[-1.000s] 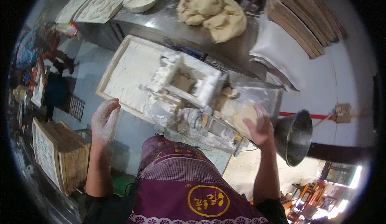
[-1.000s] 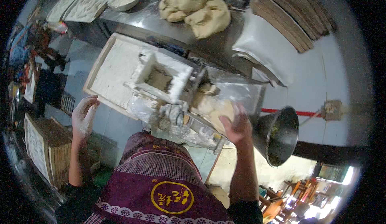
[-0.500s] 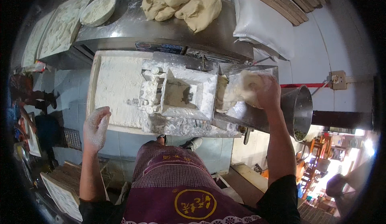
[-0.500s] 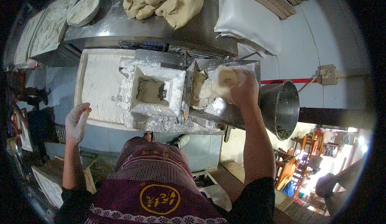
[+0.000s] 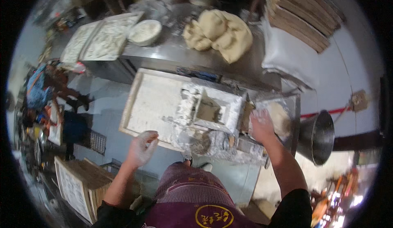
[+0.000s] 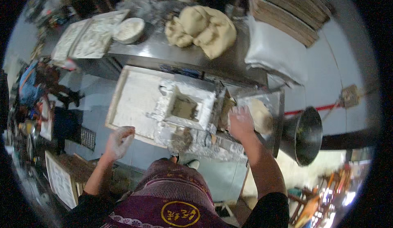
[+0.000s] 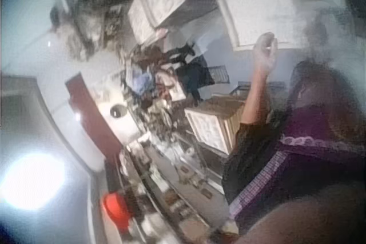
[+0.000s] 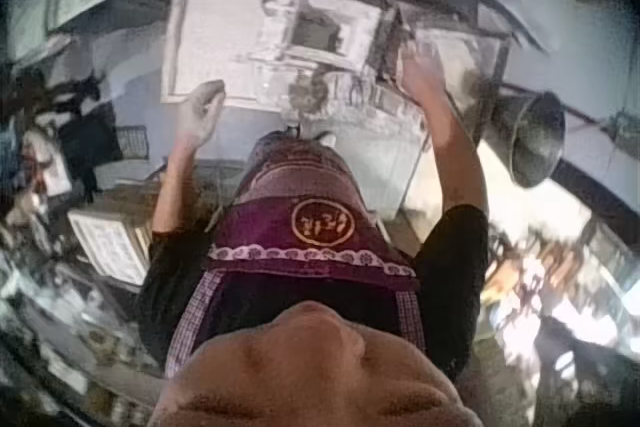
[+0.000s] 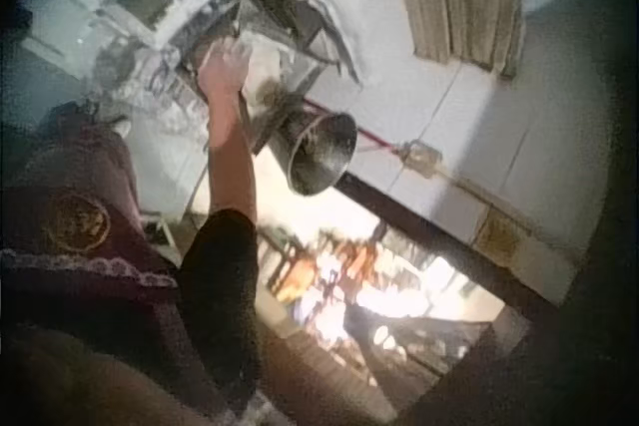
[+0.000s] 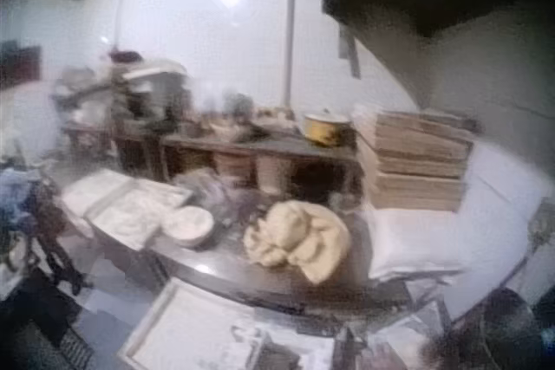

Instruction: The person uses a dough sheeter to cut dough into small squares, then fills each with a green mixture from a metal bowl and folds them into dumplings. The finished dumplings are placed on a floured wooden tray. Another person is visible in the background working at a separate station.

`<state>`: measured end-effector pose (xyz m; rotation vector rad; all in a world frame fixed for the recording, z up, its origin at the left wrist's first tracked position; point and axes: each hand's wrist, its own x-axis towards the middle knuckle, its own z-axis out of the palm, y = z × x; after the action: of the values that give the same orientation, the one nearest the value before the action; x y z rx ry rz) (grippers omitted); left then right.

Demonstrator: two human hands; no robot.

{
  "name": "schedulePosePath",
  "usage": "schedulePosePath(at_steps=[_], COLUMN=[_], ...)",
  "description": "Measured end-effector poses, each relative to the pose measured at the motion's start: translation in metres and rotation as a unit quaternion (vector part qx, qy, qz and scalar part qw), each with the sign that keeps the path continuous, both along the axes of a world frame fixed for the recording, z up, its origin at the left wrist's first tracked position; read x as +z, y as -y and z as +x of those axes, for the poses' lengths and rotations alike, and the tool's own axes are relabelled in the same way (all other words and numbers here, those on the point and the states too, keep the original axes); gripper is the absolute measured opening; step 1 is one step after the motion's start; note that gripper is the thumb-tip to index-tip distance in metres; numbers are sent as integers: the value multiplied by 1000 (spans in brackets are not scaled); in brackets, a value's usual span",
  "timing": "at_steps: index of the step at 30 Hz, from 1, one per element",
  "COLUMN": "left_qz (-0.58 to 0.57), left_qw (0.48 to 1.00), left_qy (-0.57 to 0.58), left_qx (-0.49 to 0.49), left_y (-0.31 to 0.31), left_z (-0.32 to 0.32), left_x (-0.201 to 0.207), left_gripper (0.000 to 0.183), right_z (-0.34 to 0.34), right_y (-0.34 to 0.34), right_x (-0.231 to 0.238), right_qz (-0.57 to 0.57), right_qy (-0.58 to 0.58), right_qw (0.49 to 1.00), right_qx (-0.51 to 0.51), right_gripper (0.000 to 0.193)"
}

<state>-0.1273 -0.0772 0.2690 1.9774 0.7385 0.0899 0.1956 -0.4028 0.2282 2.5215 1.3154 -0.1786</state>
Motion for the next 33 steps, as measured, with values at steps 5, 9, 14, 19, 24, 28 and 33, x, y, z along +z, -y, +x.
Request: schedulePosePath(at_steps=[5,9,14,19,24,28,33], left_qz=[66,86,90,138,141,154,116], left_qw=[998,994,994,987,988,982,978], left_qy=[-19,-31,-44,-70,-3,21,47], left_qx=[8,60,54,37,-57,-111,-168], left_y=[32,59,80,79,54,21,-34], left_z=[-50,-98,-136,-145,-109,-54,-2], left_x=[26,32,12,9,-8,-27,-41], left_gripper=[26,27,27,29,30,29,27], right_z=[24,2,-4,-2,-38,-58,-123], right_y=[-22,-35,-4,13,37,71,79], right_x=[-1,13,5,15,22,0,30], right_qz=[87,23,6,149,162,246,425], right_qy=[-23,-75,-92,-183,-146,-132,-86], right_qw=[991,991,995,965,975,946,855], right_qx=[-103,-107,-31,-117,-53,-162,-285], right_gripper=[38,33,32,52,57,56,24])
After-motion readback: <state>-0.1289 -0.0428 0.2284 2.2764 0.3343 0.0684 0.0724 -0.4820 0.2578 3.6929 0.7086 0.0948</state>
